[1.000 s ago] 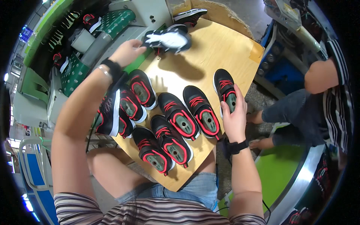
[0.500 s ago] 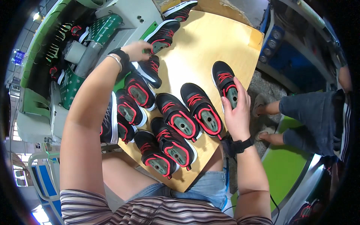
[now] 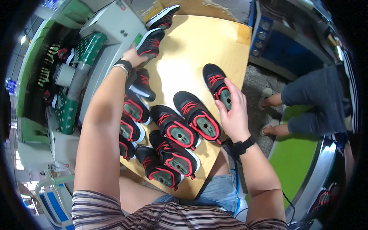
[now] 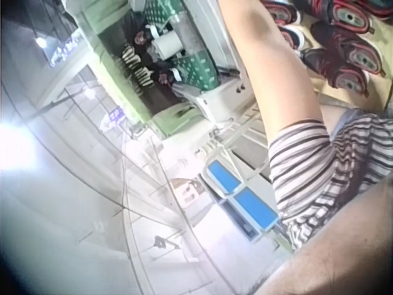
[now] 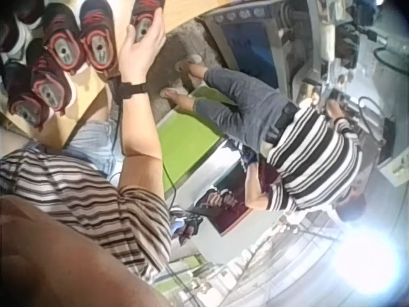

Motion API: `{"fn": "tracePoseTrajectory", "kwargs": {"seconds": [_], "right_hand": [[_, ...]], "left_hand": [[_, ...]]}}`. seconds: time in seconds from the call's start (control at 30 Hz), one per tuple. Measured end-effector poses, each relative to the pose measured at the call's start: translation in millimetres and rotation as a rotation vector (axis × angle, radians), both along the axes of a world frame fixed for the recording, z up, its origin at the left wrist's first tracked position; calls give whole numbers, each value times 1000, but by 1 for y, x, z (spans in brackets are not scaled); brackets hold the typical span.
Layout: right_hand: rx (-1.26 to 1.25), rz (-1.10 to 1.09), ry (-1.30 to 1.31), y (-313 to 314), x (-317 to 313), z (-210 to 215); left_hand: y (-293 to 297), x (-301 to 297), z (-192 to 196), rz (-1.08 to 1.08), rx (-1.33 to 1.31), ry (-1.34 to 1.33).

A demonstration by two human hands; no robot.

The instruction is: Sort manufactured shoes and place them on an assembly line or sorting table.

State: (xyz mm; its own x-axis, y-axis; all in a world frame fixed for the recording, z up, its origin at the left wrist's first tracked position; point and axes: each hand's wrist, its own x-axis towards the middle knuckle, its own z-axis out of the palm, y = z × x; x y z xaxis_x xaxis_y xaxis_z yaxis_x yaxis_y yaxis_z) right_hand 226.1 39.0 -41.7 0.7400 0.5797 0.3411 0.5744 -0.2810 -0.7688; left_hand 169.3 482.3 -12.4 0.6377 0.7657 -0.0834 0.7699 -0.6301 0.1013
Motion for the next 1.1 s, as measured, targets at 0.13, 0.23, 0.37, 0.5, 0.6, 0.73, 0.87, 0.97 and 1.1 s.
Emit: {"fn": "tracePoseTrajectory", "kwargs": {"seconds": [0.13, 0.23, 0.37, 0.5, 0.6, 0.73, 0.87, 0.97, 1.1], "right_hand": [[-9, -22, 7, -5, 3, -2], [9, -25, 40, -4, 2, -2], [55, -51, 23, -4, 3, -7], [47, -55, 38, -3, 3, -10], [75, -44, 37, -3, 4, -14], [92, 24, 98, -6, 5, -14], [33, 84, 119, -8, -2, -1], [-35, 95, 174, -7, 4, 11], [72, 119, 112, 4, 32, 39]], "left_hand": [[-12, 18, 4, 30, 21, 176], [-11, 9, 14, -53, -89, -3], [-55, -13, 73, -141, -243, -282], [-67, -72, 135, -38, -807, -712], [-83, -147, 182, -28, -1138, -1060], [-88, -238, 211, 364, -1017, -1453], [-56, -307, 187, 616, -904, -1635], [-50, -327, 176, 541, -891, -1841], [-67, -336, 181, 571, -1020, -1968]]}}
